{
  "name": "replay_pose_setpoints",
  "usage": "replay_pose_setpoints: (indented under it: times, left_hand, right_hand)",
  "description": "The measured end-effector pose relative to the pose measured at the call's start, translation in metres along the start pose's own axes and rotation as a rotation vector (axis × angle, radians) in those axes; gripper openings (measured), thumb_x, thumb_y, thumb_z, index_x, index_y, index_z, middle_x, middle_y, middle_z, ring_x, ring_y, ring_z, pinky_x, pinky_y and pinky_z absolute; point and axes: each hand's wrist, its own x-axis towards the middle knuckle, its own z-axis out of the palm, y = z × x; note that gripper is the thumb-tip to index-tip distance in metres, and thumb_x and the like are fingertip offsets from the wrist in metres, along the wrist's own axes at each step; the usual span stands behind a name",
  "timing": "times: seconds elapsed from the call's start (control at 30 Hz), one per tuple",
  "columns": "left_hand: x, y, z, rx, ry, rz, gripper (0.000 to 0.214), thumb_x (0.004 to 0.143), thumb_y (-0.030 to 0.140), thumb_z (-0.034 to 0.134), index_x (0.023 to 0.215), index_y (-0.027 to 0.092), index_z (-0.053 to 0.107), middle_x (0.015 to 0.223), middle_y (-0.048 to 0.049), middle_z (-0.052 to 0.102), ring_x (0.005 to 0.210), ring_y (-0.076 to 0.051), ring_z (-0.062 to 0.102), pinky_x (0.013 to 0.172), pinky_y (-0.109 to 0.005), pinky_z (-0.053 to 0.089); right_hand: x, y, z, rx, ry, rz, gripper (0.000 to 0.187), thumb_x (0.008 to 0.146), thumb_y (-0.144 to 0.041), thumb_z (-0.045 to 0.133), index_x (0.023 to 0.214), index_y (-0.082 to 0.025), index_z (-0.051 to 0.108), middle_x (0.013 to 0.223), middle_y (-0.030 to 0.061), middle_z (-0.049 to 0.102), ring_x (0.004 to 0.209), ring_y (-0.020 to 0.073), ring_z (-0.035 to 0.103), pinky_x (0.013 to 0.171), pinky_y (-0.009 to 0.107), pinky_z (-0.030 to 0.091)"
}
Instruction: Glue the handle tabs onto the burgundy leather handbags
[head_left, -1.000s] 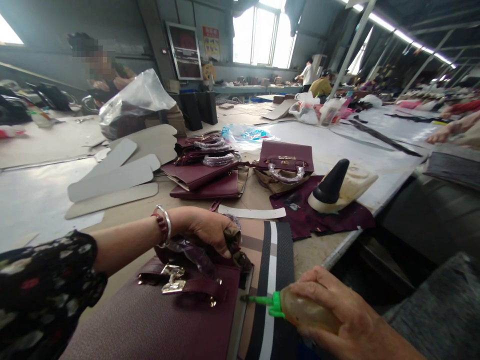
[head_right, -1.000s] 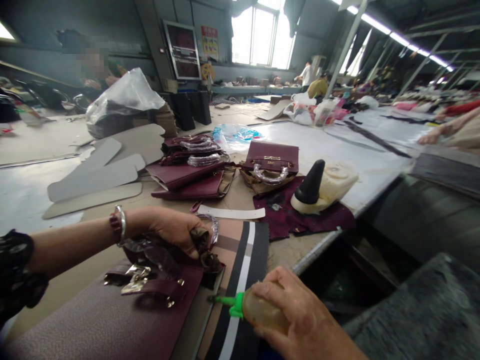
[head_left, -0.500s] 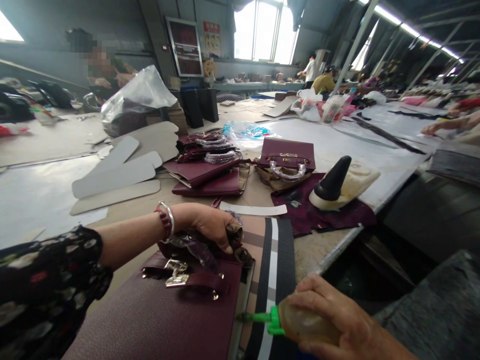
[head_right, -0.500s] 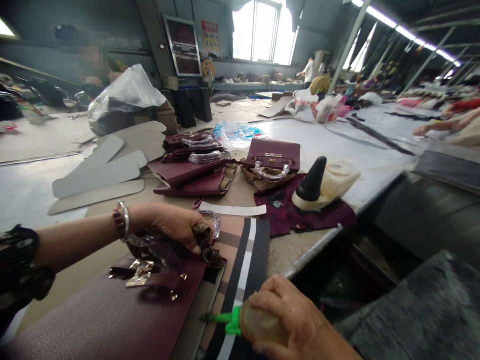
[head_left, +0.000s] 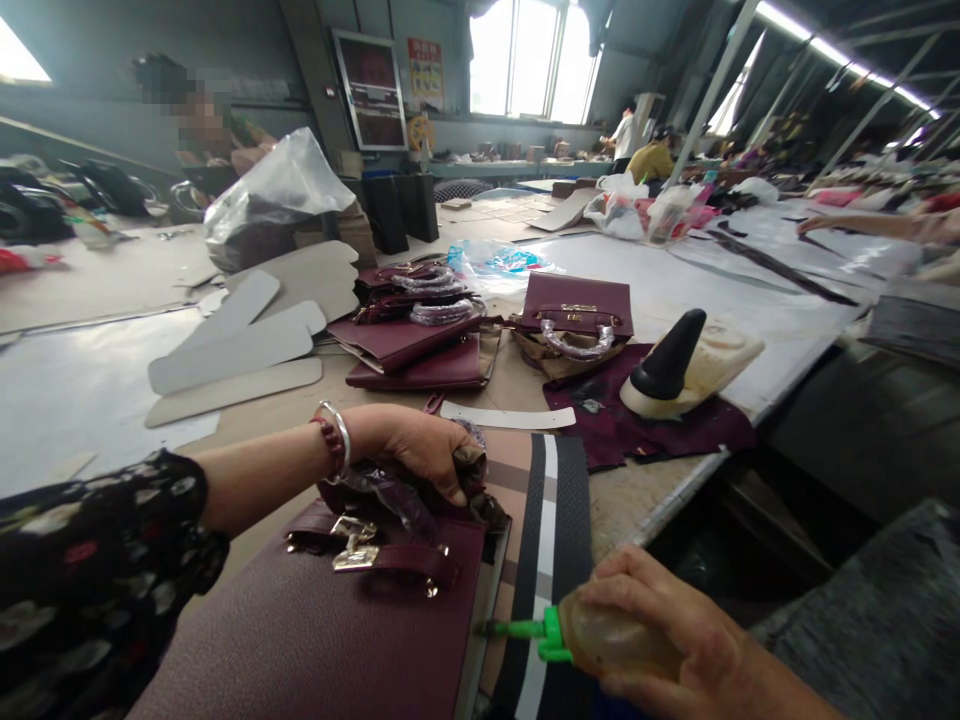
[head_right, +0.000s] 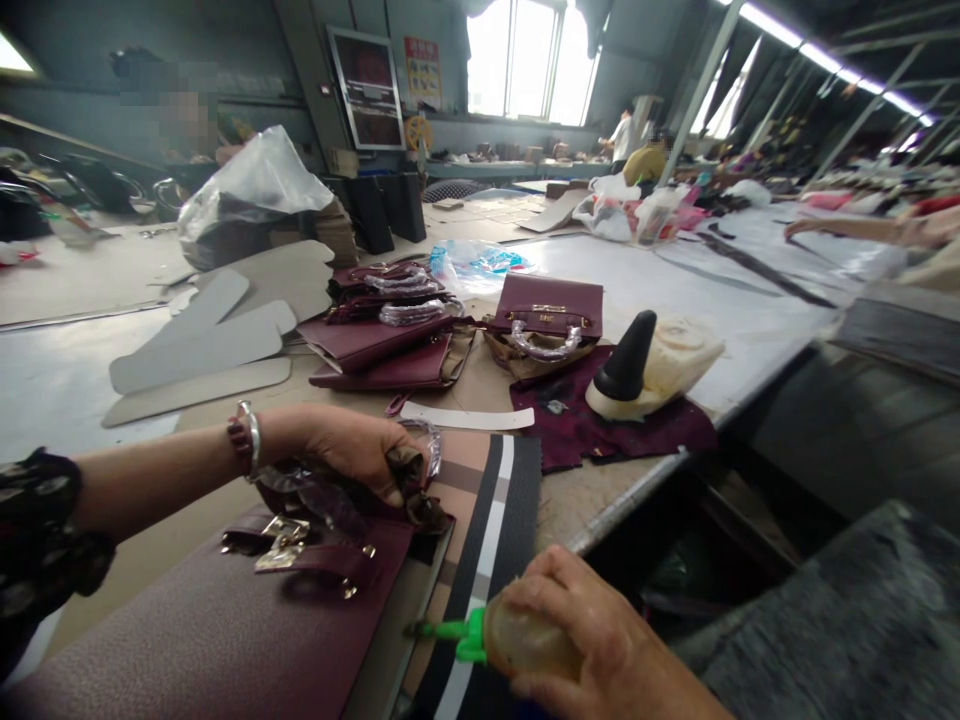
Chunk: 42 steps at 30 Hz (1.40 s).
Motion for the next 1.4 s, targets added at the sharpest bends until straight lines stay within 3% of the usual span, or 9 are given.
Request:
replay_pose_setpoints:
  times: [0.07, 0.27, 0.47, 0.53, 0.6, 0.77, 0.83, 1.13, 1.4]
  left_hand:
    - [-0.001, 0.002, 0.001, -0.010, 0.007, -0.027, 0.018, 0.070, 0.012, 0.062, 0.087, 0.011, 0.061, 0.083, -0.0007, 0.061, 0.071, -0.012, 0.051, 0.066, -0.023, 0.043]
    - [-0.003, 0.009, 0.003, -0.029, 0.027, -0.049, 0.018, 0.065, 0.011, 0.060, 0.083, 0.012, 0.059, 0.079, 0.0007, 0.058, 0.070, -0.013, 0.049, 0.065, -0.024, 0.042]
    - [-0.001, 0.002, 0.003, -0.020, 0.018, -0.001, 0.016, 0.066, 0.014, 0.062, 0.081, 0.012, 0.059, 0.076, 0.0013, 0.056, 0.069, -0.012, 0.047, 0.068, -0.025, 0.041]
    - [0.000, 0.001, 0.003, -0.022, 0.017, -0.001, 0.015, 0.067, 0.015, 0.062, 0.081, 0.012, 0.058, 0.075, 0.0020, 0.055, 0.069, -0.011, 0.047, 0.068, -0.024, 0.040]
    - [0.000, 0.001, 0.003, 0.001, 0.017, 0.004, 0.014, 0.067, 0.015, 0.062, 0.081, 0.012, 0.058, 0.075, 0.0024, 0.055, 0.070, -0.011, 0.047, 0.068, -0.023, 0.039]
    - [-0.004, 0.007, 0.004, -0.010, 0.024, -0.038, 0.011, 0.069, 0.010, 0.061, 0.079, 0.013, 0.058, 0.073, 0.0036, 0.054, 0.067, -0.009, 0.046, 0.063, -0.019, 0.039]
    - [-0.005, 0.009, 0.003, -0.015, 0.022, -0.049, 0.012, 0.069, 0.008, 0.061, 0.079, 0.013, 0.058, 0.073, 0.0042, 0.054, 0.066, -0.008, 0.045, 0.062, -0.019, 0.039]
    - [-0.003, 0.005, 0.003, -0.003, 0.022, -0.019, 0.013, 0.070, 0.009, 0.062, 0.082, 0.012, 0.059, 0.075, 0.0032, 0.055, 0.068, -0.010, 0.047, 0.065, -0.021, 0.039]
    - [-0.005, 0.007, 0.004, 0.060, 0.033, -0.014, 0.015, 0.069, 0.012, 0.062, 0.084, 0.012, 0.061, 0.078, 0.0016, 0.058, 0.070, -0.012, 0.048, 0.066, -0.022, 0.040]
  right_hand:
    - [-0.001, -0.001, 0.001, 0.022, -0.001, -0.006, 0.037, 0.075, -0.015, 0.063, 0.110, -0.023, 0.057, 0.104, 0.0028, 0.052, 0.097, 0.0135, 0.053, 0.087, 0.023, 0.044]
    - [0.007, 0.012, -0.004, -0.089, 0.269, -0.051, 0.031, 0.078, -0.019, 0.061, 0.108, -0.024, 0.058, 0.105, 0.0034, 0.052, 0.099, 0.0149, 0.053, 0.088, 0.025, 0.043]
    - [-0.004, -0.013, 0.006, 0.042, -0.103, 0.034, 0.041, 0.071, -0.010, 0.065, 0.108, -0.025, 0.059, 0.106, 0.0011, 0.051, 0.099, 0.0131, 0.052, 0.088, 0.022, 0.043]
    - [-0.007, -0.018, 0.008, 0.065, -0.158, 0.045, 0.042, 0.070, -0.009, 0.066, 0.108, -0.026, 0.059, 0.107, 0.0000, 0.051, 0.100, 0.0126, 0.052, 0.090, 0.021, 0.042]
    - [-0.005, -0.013, 0.007, 0.052, -0.087, 0.018, 0.039, 0.075, -0.014, 0.064, 0.111, -0.027, 0.056, 0.109, 0.0007, 0.050, 0.101, 0.0127, 0.051, 0.091, 0.023, 0.042]
    - [0.010, 0.012, -0.003, -0.106, 0.290, -0.055, 0.028, 0.079, -0.021, 0.060, 0.106, -0.019, 0.055, 0.105, 0.0062, 0.053, 0.102, 0.0171, 0.052, 0.091, 0.031, 0.042]
    - [0.014, 0.016, -0.007, -0.129, 0.347, -0.078, 0.026, 0.078, -0.021, 0.059, 0.103, -0.017, 0.055, 0.101, 0.0067, 0.054, 0.099, 0.0177, 0.053, 0.090, 0.033, 0.043]
    - [0.000, 0.002, 0.005, 0.036, 0.066, 0.007, 0.031, 0.079, -0.022, 0.058, 0.110, -0.019, 0.056, 0.104, 0.0064, 0.051, 0.097, 0.0166, 0.053, 0.087, 0.029, 0.043]
    - [-0.008, -0.010, 0.017, 0.061, 0.003, 0.002, 0.034, 0.079, -0.017, 0.058, 0.112, -0.022, 0.053, 0.106, 0.0041, 0.046, 0.098, 0.0147, 0.049, 0.089, 0.028, 0.041]
